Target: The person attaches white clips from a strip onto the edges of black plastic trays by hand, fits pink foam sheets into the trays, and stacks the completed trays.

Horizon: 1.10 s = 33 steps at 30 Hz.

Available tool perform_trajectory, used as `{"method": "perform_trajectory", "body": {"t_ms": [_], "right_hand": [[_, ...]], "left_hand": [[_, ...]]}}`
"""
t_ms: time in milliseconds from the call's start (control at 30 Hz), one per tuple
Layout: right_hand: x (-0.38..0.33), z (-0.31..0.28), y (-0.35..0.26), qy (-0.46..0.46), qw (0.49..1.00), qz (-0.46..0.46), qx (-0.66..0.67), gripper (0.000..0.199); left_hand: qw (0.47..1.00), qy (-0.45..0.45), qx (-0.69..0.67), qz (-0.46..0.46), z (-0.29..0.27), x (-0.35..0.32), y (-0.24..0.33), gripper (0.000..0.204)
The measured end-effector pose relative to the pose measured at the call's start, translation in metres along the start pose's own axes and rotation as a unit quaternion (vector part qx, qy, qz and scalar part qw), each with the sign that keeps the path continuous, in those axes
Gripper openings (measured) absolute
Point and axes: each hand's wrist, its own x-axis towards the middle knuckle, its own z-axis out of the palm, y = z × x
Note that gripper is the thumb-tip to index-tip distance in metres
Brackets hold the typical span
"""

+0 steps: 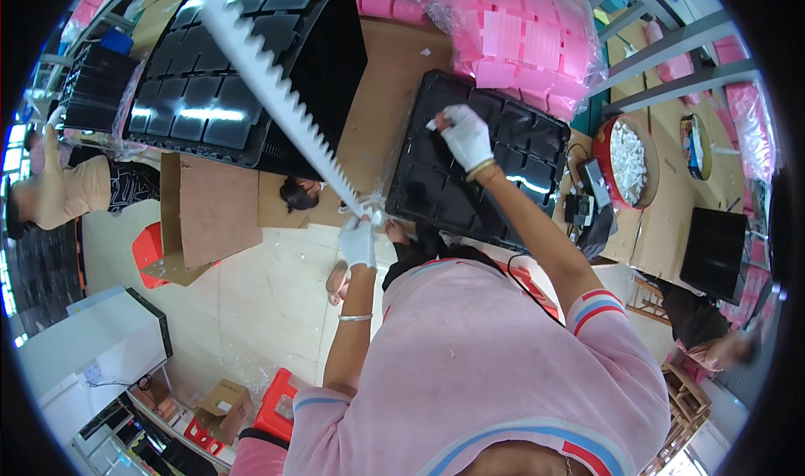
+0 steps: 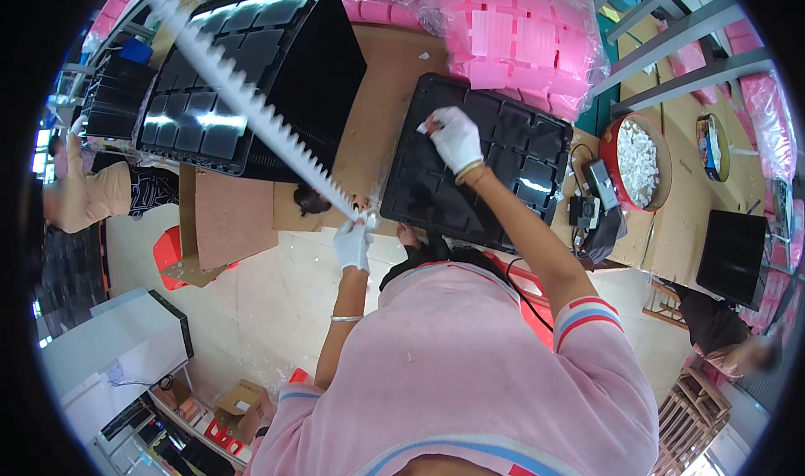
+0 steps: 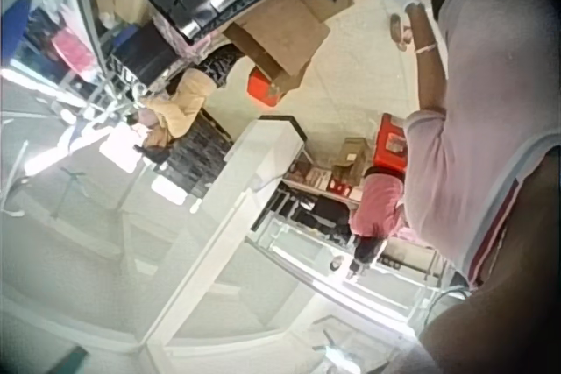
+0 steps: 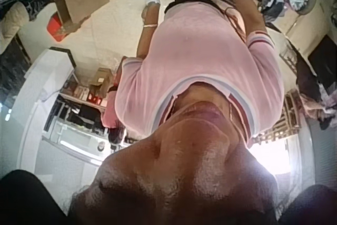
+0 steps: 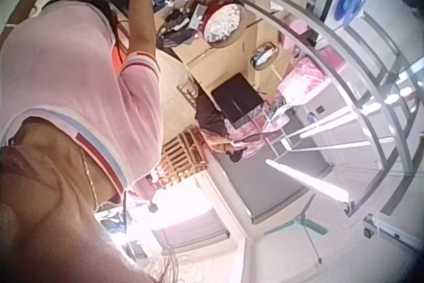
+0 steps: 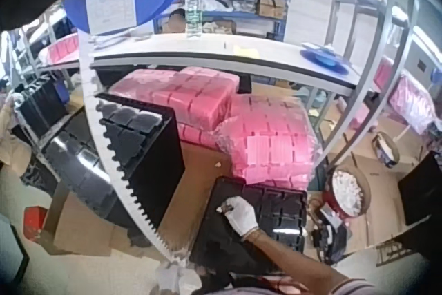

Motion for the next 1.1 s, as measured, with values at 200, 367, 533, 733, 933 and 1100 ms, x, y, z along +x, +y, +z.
{"method": "perform_trajectory", "body": {"t_ms": [200,367,533,733,933,1100], "right_hand": [[0.068,-0.002,0.06,-0.015,0.978,-0.073,-0.194,0.007],[0.081,0.009,0.074,-0.005,0.966,-0.115,-0.232,0.002],[0.083,0.019,0.079,0.01,0.969,-0.114,-0.218,0.013],[0.085,0.022,0.076,0.028,0.981,-0.035,-0.187,0.026],[0.085,0.016,0.076,0.034,0.988,-0.008,-0.153,0.002],[-0.032,-0.008,-0.026,-0.282,0.959,-0.025,0.032,0.013]], "left_hand": [[0.984,0.067,0.131,0.096,-0.022,-0.014,-0.012,0.016],[0.984,0.074,0.152,0.062,-0.027,-0.022,-0.014,0.017],[0.999,-0.005,0.047,0.015,-0.02,-0.038,0.01,0.013],[0.997,-0.06,-0.037,-0.028,-0.004,-0.044,0.033,0.011],[0.973,-0.15,-0.169,-0.041,0.022,-0.046,0.07,0.017],[0.965,-0.16,-0.202,-0.051,0.022,-0.058,0.091,0.018]]}}
